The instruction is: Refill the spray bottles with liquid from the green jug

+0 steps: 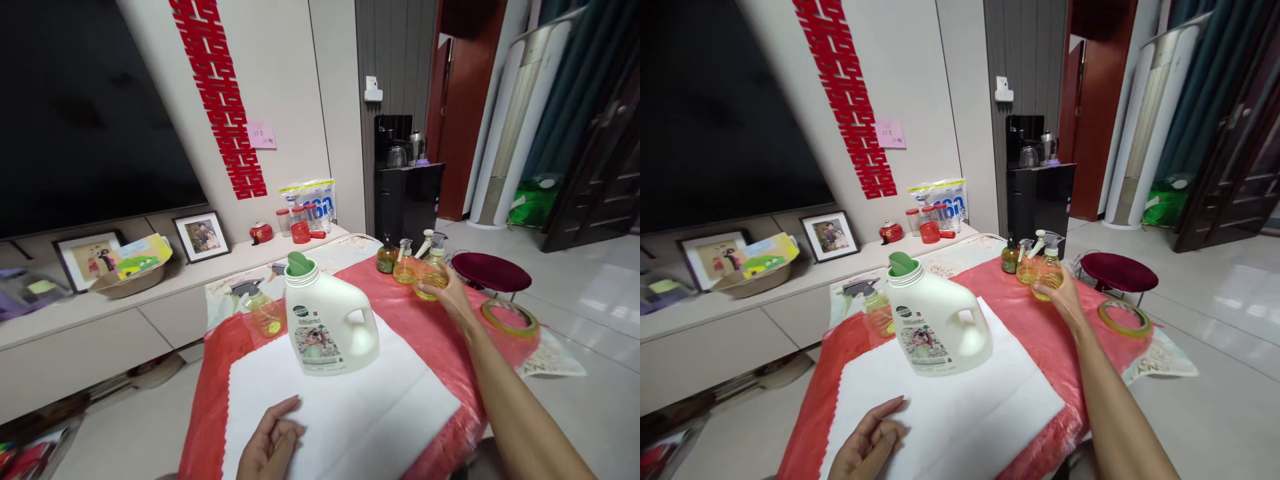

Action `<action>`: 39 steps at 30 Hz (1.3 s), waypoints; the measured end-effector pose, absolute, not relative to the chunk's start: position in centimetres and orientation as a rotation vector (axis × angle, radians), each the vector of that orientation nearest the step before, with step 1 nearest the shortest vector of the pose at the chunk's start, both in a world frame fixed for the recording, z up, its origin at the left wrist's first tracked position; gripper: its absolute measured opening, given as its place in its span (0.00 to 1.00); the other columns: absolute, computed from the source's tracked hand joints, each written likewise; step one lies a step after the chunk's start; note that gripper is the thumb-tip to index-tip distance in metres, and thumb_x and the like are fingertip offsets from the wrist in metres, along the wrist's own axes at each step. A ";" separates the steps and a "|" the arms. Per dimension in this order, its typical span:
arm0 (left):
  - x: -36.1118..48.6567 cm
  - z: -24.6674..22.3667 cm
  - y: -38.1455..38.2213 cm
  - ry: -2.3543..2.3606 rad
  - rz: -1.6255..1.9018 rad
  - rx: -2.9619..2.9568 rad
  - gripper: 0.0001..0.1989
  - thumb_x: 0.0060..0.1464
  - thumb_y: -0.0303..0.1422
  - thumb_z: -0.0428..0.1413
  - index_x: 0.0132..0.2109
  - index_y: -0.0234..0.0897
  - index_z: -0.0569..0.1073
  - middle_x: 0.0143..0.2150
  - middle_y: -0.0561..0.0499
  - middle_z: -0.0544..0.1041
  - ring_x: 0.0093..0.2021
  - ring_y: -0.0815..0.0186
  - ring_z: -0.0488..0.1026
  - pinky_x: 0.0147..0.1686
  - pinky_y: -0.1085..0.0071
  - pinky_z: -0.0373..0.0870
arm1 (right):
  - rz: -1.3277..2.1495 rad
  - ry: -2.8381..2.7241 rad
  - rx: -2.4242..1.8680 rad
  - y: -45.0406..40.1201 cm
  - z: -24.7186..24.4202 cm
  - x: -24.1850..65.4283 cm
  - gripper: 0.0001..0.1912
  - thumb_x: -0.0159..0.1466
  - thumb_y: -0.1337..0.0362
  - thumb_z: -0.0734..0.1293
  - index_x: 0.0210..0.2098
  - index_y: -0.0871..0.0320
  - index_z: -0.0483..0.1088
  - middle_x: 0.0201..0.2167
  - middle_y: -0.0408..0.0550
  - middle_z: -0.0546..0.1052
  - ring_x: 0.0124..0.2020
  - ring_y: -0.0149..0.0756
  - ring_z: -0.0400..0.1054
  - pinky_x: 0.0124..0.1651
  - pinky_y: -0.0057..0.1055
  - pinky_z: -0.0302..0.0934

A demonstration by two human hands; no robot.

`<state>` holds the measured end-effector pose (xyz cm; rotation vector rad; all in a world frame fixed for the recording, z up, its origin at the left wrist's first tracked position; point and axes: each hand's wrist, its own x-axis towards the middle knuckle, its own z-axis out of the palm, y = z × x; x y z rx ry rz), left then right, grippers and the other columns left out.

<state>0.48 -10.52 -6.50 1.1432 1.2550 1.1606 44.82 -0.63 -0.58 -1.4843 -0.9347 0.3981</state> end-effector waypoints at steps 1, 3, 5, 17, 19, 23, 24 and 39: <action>0.5 -6.4 -10.6 1.247 1.151 1.156 0.30 0.43 0.55 0.65 0.48 0.39 0.78 0.29 0.51 0.78 0.34 0.64 0.74 0.40 0.70 0.70 | 0.447 -0.968 -1.439 -1.4 0.3 44.1 0.57 0.43 0.51 0.78 0.67 0.61 0.56 0.59 0.59 0.68 0.58 0.50 0.66 0.62 0.45 0.61; 0.7 -5.9 -10.9 1.228 1.127 1.177 0.28 0.45 0.54 0.65 0.46 0.39 0.79 0.29 0.51 0.78 0.33 0.64 0.74 0.39 0.70 0.70 | 0.572 -1.050 -1.332 -2.9 2.0 42.2 0.52 0.45 0.51 0.78 0.65 0.58 0.59 0.57 0.57 0.71 0.55 0.48 0.69 0.59 0.42 0.65; 1.0 -4.8 -11.2 1.208 1.096 1.191 0.25 0.46 0.53 0.64 0.45 0.39 0.80 0.31 0.49 0.79 0.35 0.63 0.75 0.38 0.69 0.70 | 0.686 -1.118 -1.227 -4.6 3.6 40.1 0.48 0.46 0.51 0.78 0.63 0.56 0.61 0.58 0.55 0.70 0.55 0.47 0.69 0.57 0.40 0.67; 1.4 9.7 -11.3 0.966 1.279 1.524 0.17 0.61 0.43 0.56 0.53 0.42 0.78 0.56 0.44 0.78 0.57 0.57 0.72 0.57 0.64 0.66 | 1.746 -1.392 -0.538 -9.8 5.7 25.9 0.57 0.45 0.59 0.79 0.69 0.56 0.53 0.57 0.57 0.68 0.57 0.48 0.65 0.51 0.33 0.65; 1.5 10.8 -11.0 0.858 1.267 1.505 0.17 0.62 0.42 0.56 0.54 0.43 0.78 0.56 0.44 0.78 0.60 0.56 0.70 0.60 0.62 0.63 | 1.875 -1.371 -0.446 -9.7 5.1 24.8 0.58 0.45 0.60 0.79 0.70 0.55 0.52 0.56 0.57 0.69 0.55 0.46 0.66 0.49 0.32 0.65; 1.8 11.6 -10.3 0.606 1.143 1.329 0.20 0.58 0.41 0.61 0.54 0.39 0.78 0.53 0.41 0.80 0.57 0.54 0.72 0.61 0.57 0.61 | 2.073 -1.341 -0.301 -9.4 4.5 23.5 0.52 0.44 0.63 0.80 0.65 0.56 0.60 0.52 0.56 0.71 0.49 0.41 0.69 0.51 0.33 0.64; 1.9 11.7 -10.1 0.567 1.106 1.282 0.20 0.56 0.41 0.63 0.53 0.37 0.78 0.51 0.41 0.80 0.54 0.54 0.74 0.59 0.58 0.62 | 2.112 -1.337 -0.261 -9.4 4.3 23.3 0.49 0.44 0.63 0.80 0.64 0.56 0.62 0.52 0.56 0.72 0.50 0.41 0.69 0.52 0.34 0.64; 3.7 11.3 -8.9 0.429 1.156 1.080 0.18 0.45 0.34 0.71 0.44 0.34 0.79 0.40 0.47 0.80 0.40 0.65 0.74 0.44 0.70 0.67 | 2.185 -1.327 -0.201 -8.6 4.3 22.2 0.47 0.45 0.63 0.80 0.62 0.60 0.62 0.50 0.57 0.70 0.45 0.36 0.67 0.46 0.29 0.61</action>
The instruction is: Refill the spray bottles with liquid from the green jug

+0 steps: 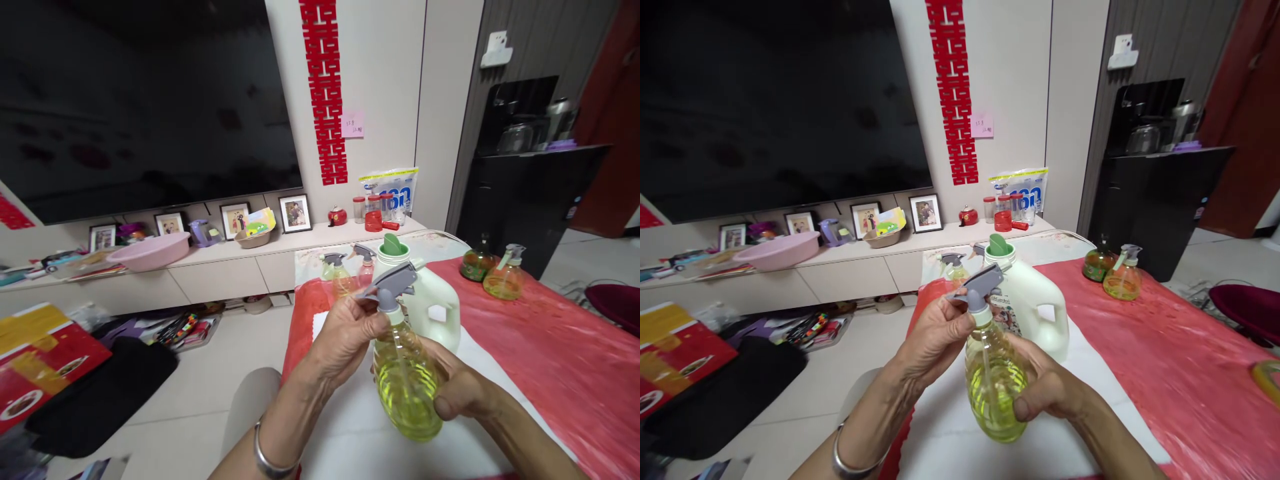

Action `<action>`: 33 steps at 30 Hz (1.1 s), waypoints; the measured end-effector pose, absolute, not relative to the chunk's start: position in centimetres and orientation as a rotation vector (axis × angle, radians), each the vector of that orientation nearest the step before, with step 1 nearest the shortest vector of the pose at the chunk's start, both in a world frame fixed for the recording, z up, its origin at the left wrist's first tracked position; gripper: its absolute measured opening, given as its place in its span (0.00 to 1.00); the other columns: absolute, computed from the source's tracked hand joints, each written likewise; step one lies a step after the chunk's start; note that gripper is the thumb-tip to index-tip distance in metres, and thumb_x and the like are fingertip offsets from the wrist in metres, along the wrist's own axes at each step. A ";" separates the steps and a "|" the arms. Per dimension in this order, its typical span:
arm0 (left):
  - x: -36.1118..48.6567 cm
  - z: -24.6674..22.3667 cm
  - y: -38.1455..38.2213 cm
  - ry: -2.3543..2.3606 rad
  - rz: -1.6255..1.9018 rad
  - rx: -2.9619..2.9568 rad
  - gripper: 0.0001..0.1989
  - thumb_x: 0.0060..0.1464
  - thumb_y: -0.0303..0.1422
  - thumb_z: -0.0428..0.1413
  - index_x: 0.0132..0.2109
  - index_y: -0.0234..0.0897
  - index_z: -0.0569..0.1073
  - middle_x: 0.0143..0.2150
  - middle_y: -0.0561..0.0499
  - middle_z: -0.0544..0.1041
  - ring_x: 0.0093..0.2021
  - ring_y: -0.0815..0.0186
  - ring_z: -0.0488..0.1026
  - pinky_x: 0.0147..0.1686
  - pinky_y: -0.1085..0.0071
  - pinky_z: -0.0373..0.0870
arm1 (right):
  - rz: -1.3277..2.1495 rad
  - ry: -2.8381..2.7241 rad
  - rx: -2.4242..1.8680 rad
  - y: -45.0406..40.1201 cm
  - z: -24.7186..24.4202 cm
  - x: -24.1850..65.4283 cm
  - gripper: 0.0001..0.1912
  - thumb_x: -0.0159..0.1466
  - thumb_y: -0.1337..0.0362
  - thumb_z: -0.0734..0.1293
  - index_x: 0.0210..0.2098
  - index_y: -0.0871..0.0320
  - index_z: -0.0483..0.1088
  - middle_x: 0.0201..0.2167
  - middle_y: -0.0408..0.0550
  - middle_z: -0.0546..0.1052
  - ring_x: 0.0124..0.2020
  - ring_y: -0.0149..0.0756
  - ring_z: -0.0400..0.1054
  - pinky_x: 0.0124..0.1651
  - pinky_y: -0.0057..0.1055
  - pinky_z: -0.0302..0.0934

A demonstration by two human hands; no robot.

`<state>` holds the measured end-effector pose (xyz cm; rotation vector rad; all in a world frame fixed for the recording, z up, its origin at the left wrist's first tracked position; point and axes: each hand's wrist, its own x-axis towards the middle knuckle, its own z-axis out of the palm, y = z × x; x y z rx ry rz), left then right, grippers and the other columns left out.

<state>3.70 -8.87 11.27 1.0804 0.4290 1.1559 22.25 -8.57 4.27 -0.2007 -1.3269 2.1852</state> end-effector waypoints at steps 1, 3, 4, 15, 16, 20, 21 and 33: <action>3.8 11.2 -8.9 0.430 1.180 1.086 0.21 0.45 0.34 0.71 0.47 0.35 0.79 0.42 0.47 0.80 0.42 0.64 0.74 0.45 0.69 0.67 | 2.178 -1.334 -0.209 -8.5 4.4 22.2 0.48 0.45 0.63 0.79 0.63 0.59 0.61 0.50 0.56 0.70 0.45 0.35 0.67 0.45 0.28 0.61; 3.9 11.0 -8.9 0.436 1.199 1.105 0.25 0.45 0.33 0.71 0.52 0.37 0.77 0.47 0.45 0.80 0.47 0.61 0.75 0.50 0.67 0.67 | 2.165 -1.353 -0.227 -8.5 4.5 22.2 0.49 0.45 0.63 0.79 0.63 0.60 0.60 0.50 0.56 0.70 0.44 0.35 0.66 0.45 0.28 0.60; 3.9 11.0 -9.0 0.442 1.194 1.116 0.25 0.47 0.34 0.70 0.52 0.37 0.77 0.49 0.45 0.79 0.50 0.59 0.74 0.51 0.65 0.66 | 2.158 -1.358 -0.232 -8.5 4.5 22.2 0.49 0.45 0.63 0.79 0.63 0.60 0.60 0.49 0.56 0.70 0.44 0.35 0.66 0.45 0.28 0.60; 3.2 11.6 -9.7 0.570 1.248 1.081 0.23 0.40 0.36 0.73 0.43 0.35 0.77 0.40 0.46 0.80 0.46 0.58 0.76 0.50 0.64 0.67 | 1.982 -1.490 -0.382 -8.4 4.8 22.5 0.50 0.46 0.62 0.78 0.66 0.57 0.59 0.56 0.53 0.67 0.54 0.40 0.63 0.52 0.30 0.60; 3.4 11.6 -9.7 0.586 1.290 1.065 0.23 0.38 0.36 0.74 0.42 0.35 0.76 0.39 0.47 0.80 0.44 0.60 0.76 0.48 0.65 0.67 | 1.954 -1.511 -0.402 -8.5 4.9 22.5 0.51 0.46 0.61 0.78 0.67 0.56 0.58 0.57 0.53 0.66 0.56 0.41 0.62 0.54 0.31 0.60; 4.3 11.8 -9.8 0.620 1.428 1.003 0.24 0.37 0.34 0.74 0.42 0.36 0.74 0.39 0.49 0.79 0.42 0.64 0.75 0.46 0.68 0.68 | 1.885 -1.558 -0.492 -8.6 4.9 22.5 0.54 0.47 0.60 0.79 0.69 0.55 0.55 0.61 0.53 0.64 0.61 0.45 0.59 0.60 0.35 0.58; 4.5 11.8 -9.7 0.613 1.453 0.989 0.25 0.37 0.34 0.74 0.42 0.36 0.74 0.40 0.49 0.79 0.42 0.64 0.75 0.47 0.67 0.69 | 1.877 -1.559 -0.508 -8.7 4.8 22.5 0.55 0.47 0.60 0.79 0.69 0.55 0.54 0.61 0.53 0.63 0.62 0.46 0.59 0.61 0.36 0.58; 0.7 14.9 -8.7 0.326 1.845 0.716 0.11 0.53 0.31 0.67 0.43 0.37 0.76 0.39 0.53 0.80 0.38 0.71 0.79 0.53 0.69 0.75 | 1.772 -1.670 -0.746 -7.9 4.7 26.1 0.54 0.43 0.56 0.80 0.67 0.51 0.60 0.68 0.51 0.56 0.69 0.51 0.50 0.70 0.45 0.47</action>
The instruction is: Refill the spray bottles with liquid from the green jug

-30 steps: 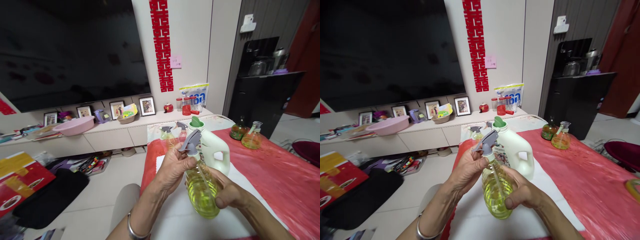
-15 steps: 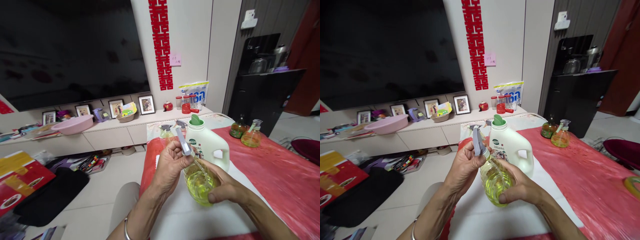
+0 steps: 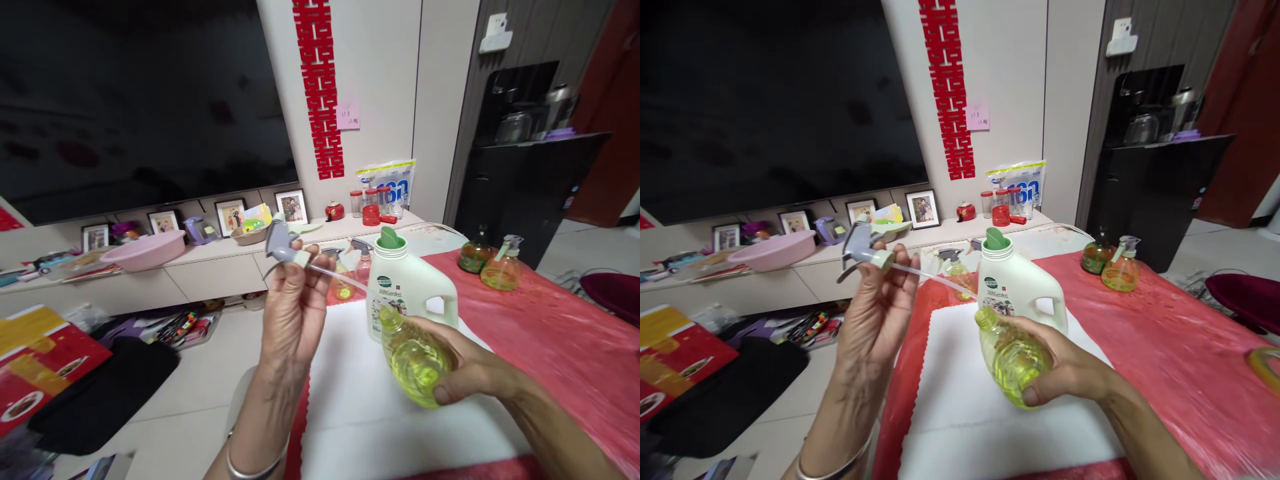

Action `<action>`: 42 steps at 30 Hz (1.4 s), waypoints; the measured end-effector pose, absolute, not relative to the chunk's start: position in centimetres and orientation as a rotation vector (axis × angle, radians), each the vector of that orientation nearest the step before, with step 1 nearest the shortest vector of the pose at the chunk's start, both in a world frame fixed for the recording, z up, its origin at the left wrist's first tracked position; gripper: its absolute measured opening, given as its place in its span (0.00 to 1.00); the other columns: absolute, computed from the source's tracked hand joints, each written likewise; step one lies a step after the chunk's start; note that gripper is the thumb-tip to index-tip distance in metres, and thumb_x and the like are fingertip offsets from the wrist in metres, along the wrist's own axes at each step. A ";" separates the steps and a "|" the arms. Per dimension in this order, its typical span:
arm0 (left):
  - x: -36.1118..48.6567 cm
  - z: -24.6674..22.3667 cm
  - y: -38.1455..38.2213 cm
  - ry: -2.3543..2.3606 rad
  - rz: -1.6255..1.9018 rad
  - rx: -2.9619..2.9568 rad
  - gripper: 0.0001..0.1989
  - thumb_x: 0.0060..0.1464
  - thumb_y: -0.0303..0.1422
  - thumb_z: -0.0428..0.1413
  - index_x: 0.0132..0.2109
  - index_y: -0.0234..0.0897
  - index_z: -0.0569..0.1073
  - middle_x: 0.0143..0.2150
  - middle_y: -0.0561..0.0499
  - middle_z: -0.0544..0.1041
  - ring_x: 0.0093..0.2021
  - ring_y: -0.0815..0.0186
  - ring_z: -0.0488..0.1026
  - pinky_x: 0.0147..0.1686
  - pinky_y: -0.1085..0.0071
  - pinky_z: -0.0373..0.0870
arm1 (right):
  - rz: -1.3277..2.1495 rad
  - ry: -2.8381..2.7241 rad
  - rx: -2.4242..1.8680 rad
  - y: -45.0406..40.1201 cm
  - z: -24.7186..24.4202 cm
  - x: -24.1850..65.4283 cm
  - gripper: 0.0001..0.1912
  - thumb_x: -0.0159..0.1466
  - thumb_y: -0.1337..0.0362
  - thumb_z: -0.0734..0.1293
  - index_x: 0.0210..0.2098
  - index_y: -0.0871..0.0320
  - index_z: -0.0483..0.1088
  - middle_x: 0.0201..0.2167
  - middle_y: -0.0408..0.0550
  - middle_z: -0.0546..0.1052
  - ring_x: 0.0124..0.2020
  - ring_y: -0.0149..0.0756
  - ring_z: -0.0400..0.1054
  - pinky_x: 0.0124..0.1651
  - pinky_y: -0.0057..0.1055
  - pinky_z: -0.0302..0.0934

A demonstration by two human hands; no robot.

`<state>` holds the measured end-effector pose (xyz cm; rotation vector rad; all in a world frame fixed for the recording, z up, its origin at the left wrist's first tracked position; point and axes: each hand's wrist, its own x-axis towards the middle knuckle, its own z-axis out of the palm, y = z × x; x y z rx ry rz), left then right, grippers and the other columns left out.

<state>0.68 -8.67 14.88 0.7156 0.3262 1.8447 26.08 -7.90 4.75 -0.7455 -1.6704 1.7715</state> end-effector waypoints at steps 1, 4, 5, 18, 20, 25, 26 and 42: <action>0.2 15.1 -8.6 0.306 1.880 0.661 0.08 0.57 0.30 0.64 0.44 0.37 0.76 0.39 0.53 0.81 0.40 0.71 0.80 0.55 0.68 0.74 | 1.741 -1.679 -0.781 -7.8 4.7 26.8 0.54 0.43 0.56 0.80 0.67 0.51 0.60 0.69 0.51 0.55 0.70 0.52 0.49 0.71 0.46 0.45; -0.9 14.7 -8.2 0.284 1.937 0.455 0.07 0.65 0.31 0.54 0.48 0.37 0.76 0.38 0.52 0.81 0.43 0.70 0.80 0.56 0.67 0.73 | 1.696 -1.651 -0.856 -7.7 4.5 29.1 0.56 0.43 0.54 0.79 0.68 0.52 0.59 0.69 0.53 0.54 0.70 0.54 0.48 0.71 0.47 0.46; -1.0 14.2 -8.0 0.290 1.922 0.393 0.09 0.66 0.31 0.53 0.49 0.38 0.76 0.37 0.51 0.81 0.43 0.70 0.80 0.55 0.67 0.74 | 1.679 -1.628 -0.881 -7.7 4.5 30.0 0.56 0.42 0.54 0.79 0.68 0.51 0.59 0.69 0.52 0.55 0.70 0.55 0.48 0.70 0.47 0.48; 2.7 0.7 -4.9 0.568 1.784 0.191 0.05 0.52 0.28 0.66 0.36 0.36 0.78 0.35 0.50 0.81 0.30 0.71 0.76 0.35 0.73 0.75 | 1.025 -1.249 -1.178 -9.2 8.2 34.2 0.52 0.41 0.53 0.78 0.64 0.44 0.61 0.62 0.48 0.67 0.61 0.58 0.63 0.59 0.44 0.68; 2.8 -0.7 -4.6 0.551 1.772 0.217 0.08 0.49 0.29 0.68 0.37 0.36 0.78 0.34 0.50 0.81 0.30 0.71 0.76 0.35 0.73 0.75 | 0.912 -1.265 -1.247 -8.9 7.9 34.4 0.53 0.38 0.53 0.79 0.63 0.42 0.61 0.61 0.45 0.68 0.61 0.57 0.64 0.58 0.41 0.69; 2.6 -1.9 -4.1 0.531 1.713 0.314 0.15 0.45 0.31 0.71 0.41 0.35 0.78 0.37 0.49 0.81 0.30 0.71 0.75 0.34 0.73 0.74 | 0.661 -1.349 -1.384 -8.2 7.9 34.3 0.54 0.40 0.49 0.79 0.65 0.45 0.61 0.60 0.47 0.69 0.59 0.56 0.66 0.60 0.41 0.68; 2.6 -1.9 -4.0 0.531 1.701 0.321 0.15 0.45 0.31 0.71 0.41 0.35 0.78 0.37 0.49 0.81 0.29 0.71 0.75 0.34 0.73 0.74 | 0.617 -1.374 -1.413 -8.1 8.2 34.1 0.55 0.41 0.47 0.79 0.65 0.46 0.60 0.60 0.48 0.69 0.58 0.55 0.66 0.61 0.42 0.67; 2.5 -2.0 -4.7 0.479 1.591 0.254 0.16 0.43 0.30 0.71 0.40 0.34 0.77 0.38 0.47 0.81 0.31 0.70 0.76 0.36 0.72 0.74 | -0.213 -1.965 -1.622 -5.7 16.0 31.4 0.43 0.57 0.45 0.69 0.68 0.51 0.57 0.61 0.49 0.66 0.59 0.46 0.64 0.58 0.41 0.63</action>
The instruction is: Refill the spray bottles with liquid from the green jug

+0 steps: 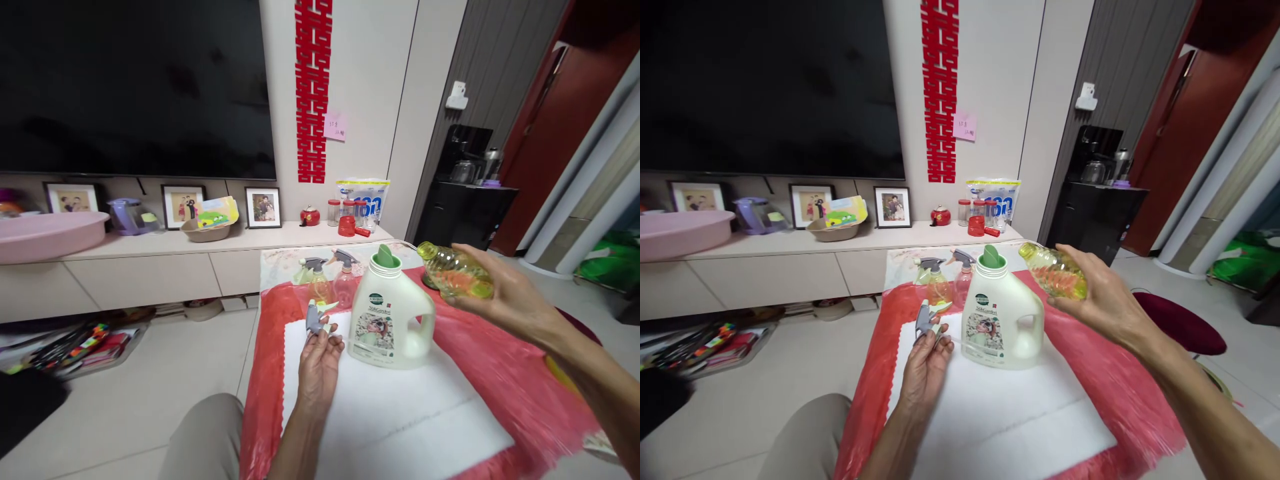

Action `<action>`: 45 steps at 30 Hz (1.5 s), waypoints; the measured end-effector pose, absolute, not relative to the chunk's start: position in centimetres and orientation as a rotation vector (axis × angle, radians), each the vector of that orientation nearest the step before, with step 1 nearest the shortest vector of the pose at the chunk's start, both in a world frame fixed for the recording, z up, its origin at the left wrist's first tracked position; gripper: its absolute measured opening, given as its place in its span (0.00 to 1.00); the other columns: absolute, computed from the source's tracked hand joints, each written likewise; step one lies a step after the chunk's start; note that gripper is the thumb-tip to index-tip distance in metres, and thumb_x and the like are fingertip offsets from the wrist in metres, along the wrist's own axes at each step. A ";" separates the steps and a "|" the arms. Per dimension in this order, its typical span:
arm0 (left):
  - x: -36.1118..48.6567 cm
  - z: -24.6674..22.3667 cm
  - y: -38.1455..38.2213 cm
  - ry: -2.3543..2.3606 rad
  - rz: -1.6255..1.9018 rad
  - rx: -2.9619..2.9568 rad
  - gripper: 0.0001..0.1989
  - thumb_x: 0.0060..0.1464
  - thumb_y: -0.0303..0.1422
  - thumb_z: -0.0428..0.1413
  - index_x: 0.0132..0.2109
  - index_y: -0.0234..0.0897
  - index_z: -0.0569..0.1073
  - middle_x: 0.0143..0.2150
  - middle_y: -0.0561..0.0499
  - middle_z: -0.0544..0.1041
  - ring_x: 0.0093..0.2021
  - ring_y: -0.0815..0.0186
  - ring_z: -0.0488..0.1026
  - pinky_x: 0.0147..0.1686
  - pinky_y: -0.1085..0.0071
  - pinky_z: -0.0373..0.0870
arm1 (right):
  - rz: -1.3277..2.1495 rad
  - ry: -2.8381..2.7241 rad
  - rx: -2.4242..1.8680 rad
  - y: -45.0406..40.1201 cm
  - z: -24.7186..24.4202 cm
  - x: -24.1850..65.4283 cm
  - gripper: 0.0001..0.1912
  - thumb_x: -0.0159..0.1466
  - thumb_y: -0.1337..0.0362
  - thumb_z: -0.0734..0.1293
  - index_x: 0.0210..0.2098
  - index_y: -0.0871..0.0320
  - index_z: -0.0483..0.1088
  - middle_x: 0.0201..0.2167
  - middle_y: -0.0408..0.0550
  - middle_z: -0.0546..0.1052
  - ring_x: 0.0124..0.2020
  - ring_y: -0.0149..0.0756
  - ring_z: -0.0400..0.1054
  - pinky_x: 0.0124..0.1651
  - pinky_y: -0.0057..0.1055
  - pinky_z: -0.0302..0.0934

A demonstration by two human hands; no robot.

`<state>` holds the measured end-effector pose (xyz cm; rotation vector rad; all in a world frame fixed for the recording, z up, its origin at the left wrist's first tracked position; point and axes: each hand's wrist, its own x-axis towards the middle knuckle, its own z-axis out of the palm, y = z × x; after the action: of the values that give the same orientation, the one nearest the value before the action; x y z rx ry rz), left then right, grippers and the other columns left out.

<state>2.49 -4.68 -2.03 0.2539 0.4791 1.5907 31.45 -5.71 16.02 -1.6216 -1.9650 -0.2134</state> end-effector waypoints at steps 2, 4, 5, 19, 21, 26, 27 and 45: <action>2.5 -2.3 -4.7 0.486 1.584 0.254 0.17 0.43 0.31 0.71 0.41 0.35 0.78 0.39 0.47 0.80 0.31 0.69 0.76 0.36 0.72 0.74 | -0.260 -2.009 -1.594 -5.3 16.5 31.3 0.44 0.57 0.45 0.68 0.68 0.52 0.56 0.61 0.48 0.66 0.59 0.46 0.63 0.59 0.42 0.62; 2.5 -2.5 -4.6 0.492 1.576 0.247 0.18 0.42 0.31 0.72 0.41 0.35 0.78 0.39 0.48 0.80 0.31 0.69 0.76 0.36 0.71 0.74 | -0.307 -2.043 -1.559 -5.0 17.0 31.1 0.43 0.57 0.44 0.68 0.67 0.52 0.57 0.61 0.48 0.66 0.58 0.47 0.63 0.58 0.43 0.63; 2.4 -2.6 -4.6 0.492 1.572 0.243 0.19 0.42 0.32 0.72 0.41 0.35 0.78 0.39 0.47 0.80 0.31 0.69 0.76 0.36 0.71 0.74 | -0.330 -2.062 -1.543 -4.8 17.2 31.0 0.42 0.57 0.45 0.68 0.67 0.52 0.58 0.61 0.49 0.66 0.58 0.47 0.64 0.57 0.43 0.63; 2.6 -2.8 -4.5 0.464 1.544 0.207 0.23 0.36 0.33 0.75 0.41 0.35 0.78 0.39 0.46 0.80 0.31 0.68 0.76 0.35 0.70 0.73 | -0.493 -2.225 -1.525 -3.3 19.2 29.7 0.37 0.59 0.47 0.66 0.65 0.51 0.59 0.55 0.51 0.69 0.54 0.46 0.64 0.54 0.45 0.64; 2.6 -2.8 -4.5 0.464 1.543 0.203 0.22 0.36 0.33 0.74 0.40 0.35 0.78 0.39 0.47 0.80 0.31 0.68 0.75 0.35 0.70 0.73 | -0.498 -2.239 -1.541 -3.2 19.4 29.5 0.36 0.59 0.47 0.65 0.65 0.51 0.59 0.55 0.51 0.69 0.53 0.46 0.63 0.53 0.44 0.64; 2.6 -2.8 -4.6 0.461 1.533 0.198 0.18 0.40 0.31 0.72 0.40 0.36 0.78 0.39 0.47 0.80 0.31 0.69 0.76 0.35 0.70 0.74 | -0.574 -2.295 -1.502 -3.0 19.7 29.3 0.34 0.61 0.48 0.64 0.64 0.52 0.59 0.54 0.53 0.68 0.52 0.45 0.63 0.52 0.43 0.64; 2.6 -2.8 -4.6 0.461 1.530 0.197 0.18 0.41 0.31 0.72 0.40 0.36 0.78 0.39 0.47 0.80 0.31 0.69 0.76 0.35 0.70 0.74 | -0.591 -2.304 -1.492 -3.0 19.8 29.2 0.34 0.62 0.48 0.64 0.64 0.53 0.59 0.54 0.53 0.68 0.52 0.45 0.63 0.52 0.43 0.64; 2.7 -2.6 -4.6 0.468 1.518 0.176 0.19 0.40 0.31 0.73 0.40 0.36 0.78 0.38 0.47 0.80 0.31 0.68 0.76 0.35 0.71 0.73 | -0.741 -2.392 -1.436 -2.3 20.7 29.4 0.33 0.63 0.51 0.64 0.64 0.55 0.58 0.50 0.58 0.68 0.49 0.50 0.63 0.49 0.45 0.63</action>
<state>2.75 -4.60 -2.61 0.1763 0.4682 1.5176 29.37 -2.27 20.67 -1.4357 -2.3917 -0.7411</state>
